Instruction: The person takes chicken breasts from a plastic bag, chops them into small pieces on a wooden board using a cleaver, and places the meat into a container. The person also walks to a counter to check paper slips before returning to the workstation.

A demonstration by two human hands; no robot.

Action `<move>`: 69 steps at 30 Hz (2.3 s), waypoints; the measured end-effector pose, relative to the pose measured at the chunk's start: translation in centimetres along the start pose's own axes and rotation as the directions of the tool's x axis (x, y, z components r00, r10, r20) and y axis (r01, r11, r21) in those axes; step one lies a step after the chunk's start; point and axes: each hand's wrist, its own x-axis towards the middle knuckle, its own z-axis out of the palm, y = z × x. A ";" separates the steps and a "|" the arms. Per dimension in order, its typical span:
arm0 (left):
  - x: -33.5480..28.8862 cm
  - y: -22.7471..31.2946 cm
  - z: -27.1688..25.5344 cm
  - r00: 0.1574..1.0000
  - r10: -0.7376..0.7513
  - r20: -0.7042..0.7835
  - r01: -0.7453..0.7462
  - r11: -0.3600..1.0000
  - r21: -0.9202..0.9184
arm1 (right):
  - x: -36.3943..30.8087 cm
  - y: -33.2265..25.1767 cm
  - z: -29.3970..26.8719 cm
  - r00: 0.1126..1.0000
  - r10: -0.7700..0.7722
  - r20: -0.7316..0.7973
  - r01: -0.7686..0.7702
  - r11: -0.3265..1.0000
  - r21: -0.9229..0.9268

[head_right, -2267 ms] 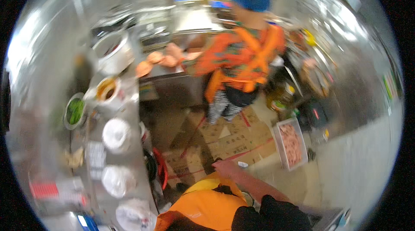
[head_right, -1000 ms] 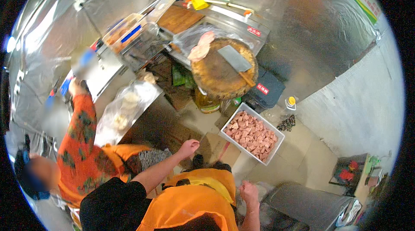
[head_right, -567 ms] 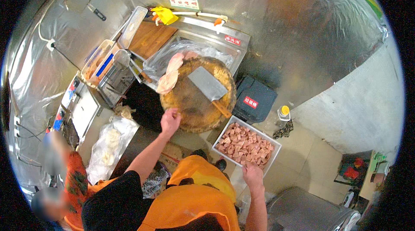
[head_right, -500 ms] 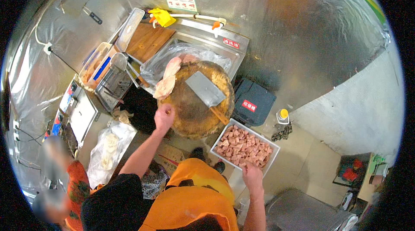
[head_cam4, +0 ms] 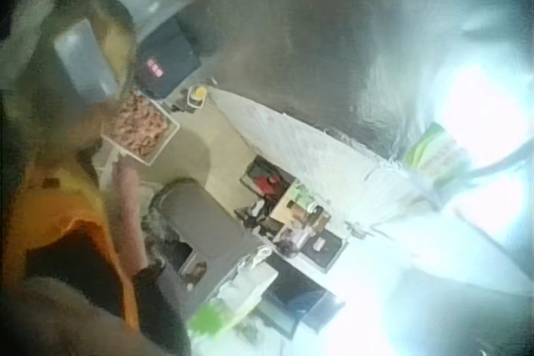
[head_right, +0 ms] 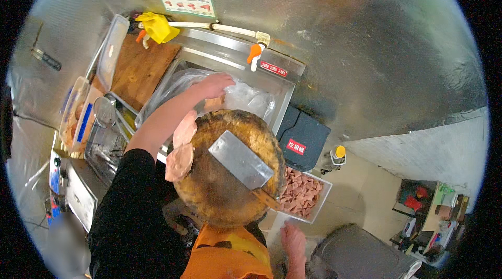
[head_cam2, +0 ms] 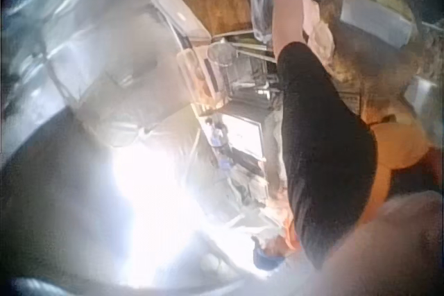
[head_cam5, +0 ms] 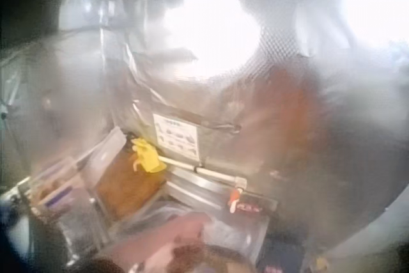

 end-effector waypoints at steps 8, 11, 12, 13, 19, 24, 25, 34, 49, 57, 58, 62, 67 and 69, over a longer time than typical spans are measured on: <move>1.4 -1.2 -2.0 0.994 -0.059 0.094 0.084 0.950 -0.301 | 2.4 -5.2 -2.5 0.979 0.203 0.001 -0.202 0.977 0.063; -5.8 1.4 -5.7 0.868 -0.493 0.052 0.410 0.655 -0.634 | 3.6 -5.9 -2.5 0.990 0.138 -0.042 -0.135 0.989 0.061; -9.0 3.3 -7.1 0.804 -0.593 0.041 0.459 0.575 -0.677 | 3.9 -6.3 -2.4 0.991 0.121 -0.061 -0.116 0.991 0.069; -11.7 6.0 -8.7 0.763 -0.644 -0.048 0.476 0.611 -0.633 | 4.6 -7.1 -2.6 0.993 0.114 -0.044 -0.111 0.992 0.058; -20.6 15.2 -4.9 0.639 -0.747 0.184 0.724 0.503 -0.473 | 8.8 -9.1 -3.2 0.996 -0.056 -0.074 0.056 0.998 -0.002; -20.4 17.0 -4.7 0.527 -0.839 0.132 0.827 0.472 -0.304 | 10.9 -11.6 -4.4 0.990 -0.111 -0.084 0.114 0.993 0.031; -20.7 16.3 -3.1 0.555 -0.831 0.026 0.804 0.529 -0.273 | 11.1 -12.4 -4.4 0.991 -0.098 -0.085 0.103 0.993 0.051; -20.4 17.6 -2.2 0.490 -0.869 -0.068 0.771 0.468 -0.433 | 11.8 -12.4 -1.1 0.952 -0.287 0.108 0.277 0.956 0.097; -17.2 17.5 -4.7 0.601 -0.788 -0.135 0.701 0.601 -0.384 | 14.0 -15.7 0.0 0.738 -0.664 0.124 0.673 0.738 -0.050; -17.7 15.5 -7.0 0.320 -0.884 -0.341 0.284 0.433 -0.856 | 11.5 -16.0 -1.8 0.859 -0.488 0.155 0.502 0.863 -0.066; -16.8 14.6 -6.3 0.342 -0.898 -0.278 -0.057 0.275 -0.960 | 11.5 -15.8 -2.1 0.862 -0.483 0.153 0.496 0.866 -0.058; -18.7 14.3 -6.8 0.908 -0.418 -0.044 -0.403 -0.836 -0.374 | 10.8 -14.1 -1.8 0.903 -0.429 0.040 0.430 0.901 -0.061; -19.4 19.8 -6.0 0.814 -0.548 0.191 -0.382 -0.755 -0.533 | 11.8 -12.1 0.9 0.914 -0.399 -0.067 0.384 0.908 -0.169; -19.3 21.8 -6.5 0.679 -0.641 0.358 -0.289 -0.681 -0.673 | 11.6 -11.6 1.2 0.922 -0.381 -0.072 0.362 0.913 -0.190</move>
